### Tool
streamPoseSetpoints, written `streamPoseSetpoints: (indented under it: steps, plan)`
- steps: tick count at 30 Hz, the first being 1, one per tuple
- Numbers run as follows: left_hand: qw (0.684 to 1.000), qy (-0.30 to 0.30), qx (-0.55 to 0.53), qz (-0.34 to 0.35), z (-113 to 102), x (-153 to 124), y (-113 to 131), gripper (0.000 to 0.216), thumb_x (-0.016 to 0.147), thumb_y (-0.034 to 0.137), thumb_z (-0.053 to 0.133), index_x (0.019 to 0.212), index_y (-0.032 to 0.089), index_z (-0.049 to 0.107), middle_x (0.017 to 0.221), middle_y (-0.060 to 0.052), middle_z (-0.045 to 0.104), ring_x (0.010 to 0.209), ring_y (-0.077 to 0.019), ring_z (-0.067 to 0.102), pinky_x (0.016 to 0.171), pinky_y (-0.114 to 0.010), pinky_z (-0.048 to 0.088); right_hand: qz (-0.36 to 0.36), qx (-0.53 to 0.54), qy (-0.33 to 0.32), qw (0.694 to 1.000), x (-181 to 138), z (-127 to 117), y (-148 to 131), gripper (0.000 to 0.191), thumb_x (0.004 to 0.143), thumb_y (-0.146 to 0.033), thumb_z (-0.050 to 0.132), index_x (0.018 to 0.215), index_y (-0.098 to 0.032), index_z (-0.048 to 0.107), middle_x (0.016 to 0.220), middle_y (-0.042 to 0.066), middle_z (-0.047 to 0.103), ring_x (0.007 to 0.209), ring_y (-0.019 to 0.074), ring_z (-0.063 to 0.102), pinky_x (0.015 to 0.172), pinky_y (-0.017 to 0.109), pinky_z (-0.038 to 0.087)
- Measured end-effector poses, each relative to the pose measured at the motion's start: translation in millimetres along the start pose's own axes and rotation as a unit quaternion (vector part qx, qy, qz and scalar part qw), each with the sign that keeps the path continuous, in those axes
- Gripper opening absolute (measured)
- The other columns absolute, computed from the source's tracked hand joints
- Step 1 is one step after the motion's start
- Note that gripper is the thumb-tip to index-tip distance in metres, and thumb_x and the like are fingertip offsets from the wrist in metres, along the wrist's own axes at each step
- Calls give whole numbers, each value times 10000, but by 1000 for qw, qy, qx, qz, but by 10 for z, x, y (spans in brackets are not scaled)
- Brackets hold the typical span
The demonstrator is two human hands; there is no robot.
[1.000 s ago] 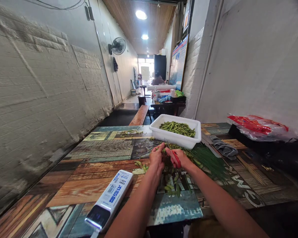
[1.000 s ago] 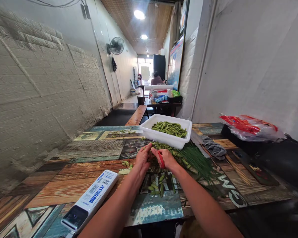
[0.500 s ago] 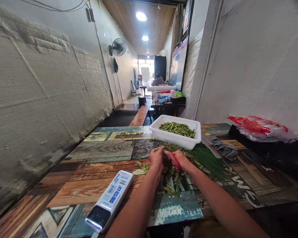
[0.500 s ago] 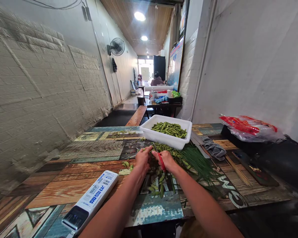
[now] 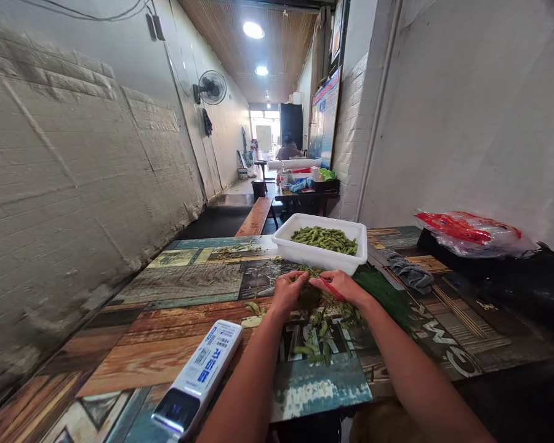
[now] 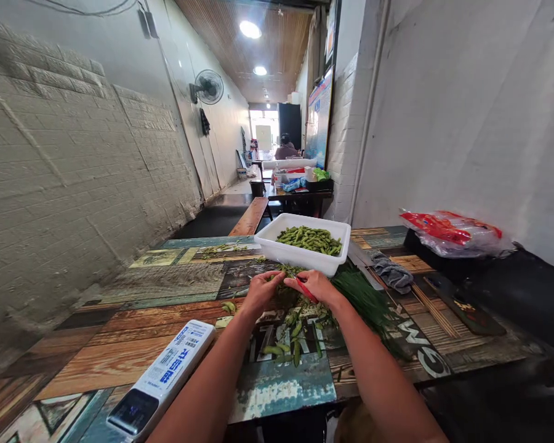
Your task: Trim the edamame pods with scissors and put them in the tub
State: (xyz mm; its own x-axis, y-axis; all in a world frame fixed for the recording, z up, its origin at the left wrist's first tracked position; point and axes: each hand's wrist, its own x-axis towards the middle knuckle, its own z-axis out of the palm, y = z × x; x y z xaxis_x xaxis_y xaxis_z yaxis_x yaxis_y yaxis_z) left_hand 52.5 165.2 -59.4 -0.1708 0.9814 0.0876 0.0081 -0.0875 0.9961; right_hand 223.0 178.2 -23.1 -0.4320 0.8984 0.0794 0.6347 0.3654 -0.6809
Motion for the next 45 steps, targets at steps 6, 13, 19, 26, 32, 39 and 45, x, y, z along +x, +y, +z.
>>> streamPoseSetpoints:
  steps: [6,13,19,26,32,39,45]
  plan:
    - [997,-57,49,15,-65,-10,12,540,585,595,695,790,96,725,457,40,406,472,-82,291,489,-237,209,-21,-12,-22,999,-22,-52,4,520,750,-638,525,534,-184,393,543,-61,285,542,83,274,488,225,187]
    - [994,-92,-17,-56,-127,-15,42,550,522,565,760,790,91,684,465,48,405,425,-51,256,441,-221,131,-25,-66,-9,997,37,-49,111,564,747,-653,539,472,-173,431,484,-52,300,515,85,302,488,229,189]
    - [973,54,-189,-121,-184,7,153,375,527,356,730,775,145,544,687,-1,611,395,-29,301,403,-195,122,92,-203,94,970,116,82,159,232,802,-402,624,745,-184,676,705,58,675,653,179,585,526,245,282]
    - [955,146,-229,-119,-221,73,100,433,536,401,763,708,179,432,595,59,513,386,-35,326,399,-183,143,99,-209,102,968,209,311,110,156,811,-276,590,786,-180,711,864,129,725,831,252,651,624,262,382]
    - [978,71,-145,-135,-168,36,29,529,377,474,869,591,140,519,488,52,444,412,-42,326,412,-190,192,108,-102,137,979,234,241,159,151,771,-216,538,684,-161,648,701,91,686,716,203,635,575,240,369]
    - [979,-56,-146,-127,-16,-88,105,574,406,496,872,794,107,707,514,13,526,404,-50,353,411,-198,187,85,147,69,983,158,359,69,174,742,-359,443,744,-199,512,435,-81,436,328,92,422,374,204,334]
    - [972,-12,-195,-129,47,-118,151,497,393,414,890,731,114,682,451,36,492,369,-54,359,401,-199,226,76,255,26,963,105,389,-27,358,692,-555,542,663,-218,422,425,-89,416,295,81,382,316,202,291]
